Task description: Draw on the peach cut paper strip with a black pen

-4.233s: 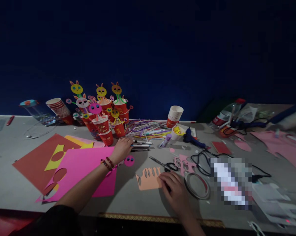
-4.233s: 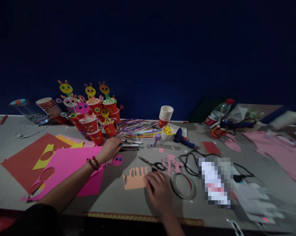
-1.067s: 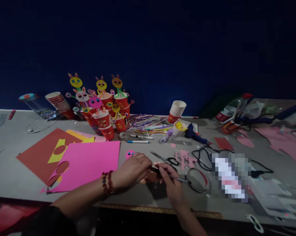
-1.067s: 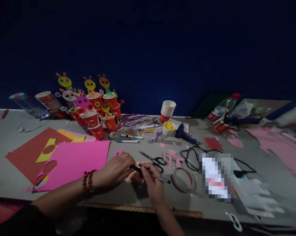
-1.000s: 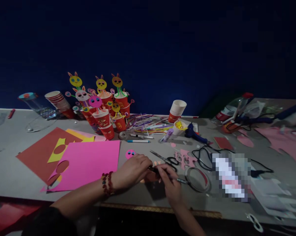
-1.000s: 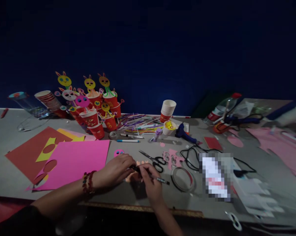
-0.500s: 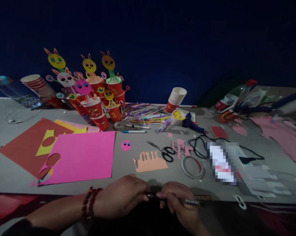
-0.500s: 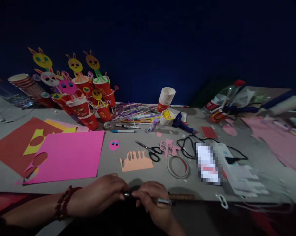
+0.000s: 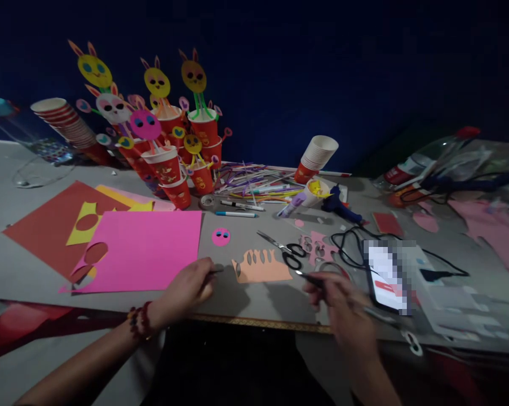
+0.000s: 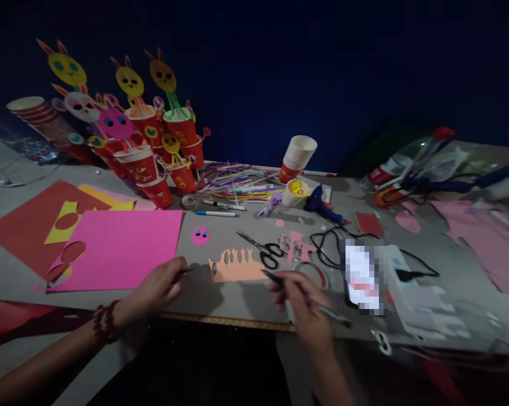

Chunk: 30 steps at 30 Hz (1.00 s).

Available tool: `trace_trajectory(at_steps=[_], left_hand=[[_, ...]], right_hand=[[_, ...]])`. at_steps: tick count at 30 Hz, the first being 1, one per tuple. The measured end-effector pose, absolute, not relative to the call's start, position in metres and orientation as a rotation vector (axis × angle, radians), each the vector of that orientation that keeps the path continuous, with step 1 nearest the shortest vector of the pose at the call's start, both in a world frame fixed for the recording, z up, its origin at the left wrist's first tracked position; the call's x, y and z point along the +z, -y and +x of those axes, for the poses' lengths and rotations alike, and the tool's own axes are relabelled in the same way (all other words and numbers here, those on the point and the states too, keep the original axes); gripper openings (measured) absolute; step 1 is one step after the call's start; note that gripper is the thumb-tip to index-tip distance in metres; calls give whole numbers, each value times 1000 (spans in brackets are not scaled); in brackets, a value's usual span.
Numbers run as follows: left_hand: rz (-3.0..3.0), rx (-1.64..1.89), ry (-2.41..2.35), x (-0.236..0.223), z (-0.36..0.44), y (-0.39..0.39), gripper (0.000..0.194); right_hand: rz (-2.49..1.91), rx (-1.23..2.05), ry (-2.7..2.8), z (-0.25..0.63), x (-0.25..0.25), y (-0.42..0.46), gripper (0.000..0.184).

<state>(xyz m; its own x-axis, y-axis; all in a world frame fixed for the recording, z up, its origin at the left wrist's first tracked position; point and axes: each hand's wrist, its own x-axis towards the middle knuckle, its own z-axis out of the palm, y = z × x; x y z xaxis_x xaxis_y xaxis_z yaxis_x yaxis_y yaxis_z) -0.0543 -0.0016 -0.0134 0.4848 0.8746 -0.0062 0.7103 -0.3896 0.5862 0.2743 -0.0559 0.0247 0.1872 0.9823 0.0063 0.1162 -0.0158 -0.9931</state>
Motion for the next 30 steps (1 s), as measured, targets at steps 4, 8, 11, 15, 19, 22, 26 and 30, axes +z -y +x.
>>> trace_trajectory(at_steps=[4,8,11,15,19,22,26,30], left_hand=[[2543,383,-1105,-29,-31,12,11],[2673,438,-959,-35,-26,20,20],[2679,420,-934,-38,-24,23,41],[2694,374,-929,-42,-22,23,48],[2712,356,-933,-43,-22,22,55],[2703,351,-931,-43,-23,22,57],[2686,384,-905,-42,-25,21,54],[2661,393,-907,-40,-26,21,47]], right_hand=[[-1390,1232,1353,235,-15,33,21],[-1352,1099,1494,216,-21,35,12],[-1384,1026,1519,209,-24,32,7],[-1418,874,1599,199,-29,21,10],[-1360,836,1631,193,-32,12,13],[-1331,821,1664,194,-33,9,12],[-1338,774,1679,196,-35,9,12],[-1337,740,1667,195,-36,9,14]])
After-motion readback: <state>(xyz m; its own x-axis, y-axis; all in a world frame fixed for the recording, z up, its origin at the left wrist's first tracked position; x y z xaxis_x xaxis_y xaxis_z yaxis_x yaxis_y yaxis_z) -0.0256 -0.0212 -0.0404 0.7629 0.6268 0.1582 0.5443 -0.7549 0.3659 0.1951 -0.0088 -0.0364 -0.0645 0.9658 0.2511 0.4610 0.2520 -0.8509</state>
